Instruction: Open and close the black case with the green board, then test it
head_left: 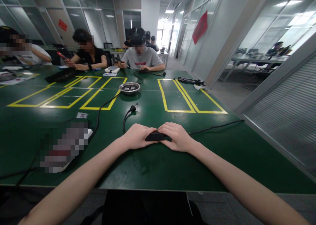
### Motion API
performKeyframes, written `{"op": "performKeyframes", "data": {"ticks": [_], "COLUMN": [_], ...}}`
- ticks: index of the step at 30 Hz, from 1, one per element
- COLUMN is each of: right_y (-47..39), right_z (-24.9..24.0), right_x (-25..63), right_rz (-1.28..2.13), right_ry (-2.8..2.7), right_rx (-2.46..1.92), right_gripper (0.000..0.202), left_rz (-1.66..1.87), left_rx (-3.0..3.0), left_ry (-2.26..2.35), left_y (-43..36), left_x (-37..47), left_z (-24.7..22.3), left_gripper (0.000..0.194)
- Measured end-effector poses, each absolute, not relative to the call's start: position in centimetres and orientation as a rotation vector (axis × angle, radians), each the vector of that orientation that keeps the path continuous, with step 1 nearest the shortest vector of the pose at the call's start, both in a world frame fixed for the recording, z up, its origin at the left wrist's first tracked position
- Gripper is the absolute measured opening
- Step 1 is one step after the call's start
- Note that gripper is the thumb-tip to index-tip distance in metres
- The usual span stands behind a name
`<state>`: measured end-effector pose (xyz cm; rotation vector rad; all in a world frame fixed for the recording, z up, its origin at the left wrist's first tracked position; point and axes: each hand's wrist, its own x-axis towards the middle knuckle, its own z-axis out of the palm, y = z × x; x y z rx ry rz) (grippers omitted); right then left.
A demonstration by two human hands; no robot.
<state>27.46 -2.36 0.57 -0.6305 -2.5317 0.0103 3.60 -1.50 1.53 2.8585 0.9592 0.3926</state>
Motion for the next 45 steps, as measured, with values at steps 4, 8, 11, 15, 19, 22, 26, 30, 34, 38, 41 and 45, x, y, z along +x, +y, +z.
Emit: {"op": "performKeyframes", "data": {"ticks": [4, 8, 11, 15, 19, 22, 26, 30, 34, 38, 41, 45], "right_y": [-2.4, -2.3, -2.3, -2.2, -2.4, -2.5, -2.3, -1.8, -1.8, -1.2, 0.5, 4.1], "right_z": [0.5, 0.6, 0.5, 0.3, 0.6, 1.2, 1.5, 1.1, 0.7, 1.1, 1.8, 2.8], "right_x": [27.6, 27.8, 27.8, 27.7, 27.7, 28.0, 28.3, 28.0, 27.3, 27.6, 29.6, 33.8], "right_rz": [0.036, 0.040, 0.042, 0.013, 0.088, 0.435, 1.095, 1.605, 1.706, 1.646, 1.471, 1.192], "right_ry": [-2.478, -2.424, -2.428, -2.398, -2.332, -2.345, -2.231, -2.023, -1.837, -1.528, -1.267, -0.996], "right_rx": [-0.718, -0.742, -0.667, -0.646, -0.695, -0.792, -0.917, -0.876, -0.877, -0.957, -1.006, -1.008], "right_gripper": [0.017, 0.019, 0.022, 0.020, 0.015, 0.020, 0.037, 0.048, 0.047, 0.046, 0.043, 0.035], "left_rz": [0.519, 0.552, 0.519, 0.590, 0.723, 0.688, 0.609, 0.575, 0.689, 1.032, 1.221, 1.116], "left_rx": [2.915, 2.961, 2.981, 2.962, 2.923, 2.989, 3.068, 3.096, 3.062, 3.051, 3.029, 2.988], "left_ry": [0.898, 0.904, 0.906, 0.905, 0.908, 0.850, 0.782, 0.721, 0.752, 0.809, 0.786, 0.694], "left_y": [-1.2, -1.3, -1.4, -1.2, -1.1, -1.2, -1.2, -1.4, -1.3, -1.0, -1.0, -1.0], "left_x": [3.3, 3.1, 3.2, 3.2, 2.9, 2.7, 2.9, 3.4, 3.6, 3.2, 3.0, 3.1], "left_z": [1.7, 1.9, 1.8, 1.8, 1.9, 1.8, 1.5, 1.3, 1.4, 1.8, 2.0, 1.5], "left_gripper": [0.037, 0.035, 0.035, 0.037, 0.031, 0.028, 0.031, 0.038, 0.040, 0.037, 0.035, 0.028]}}
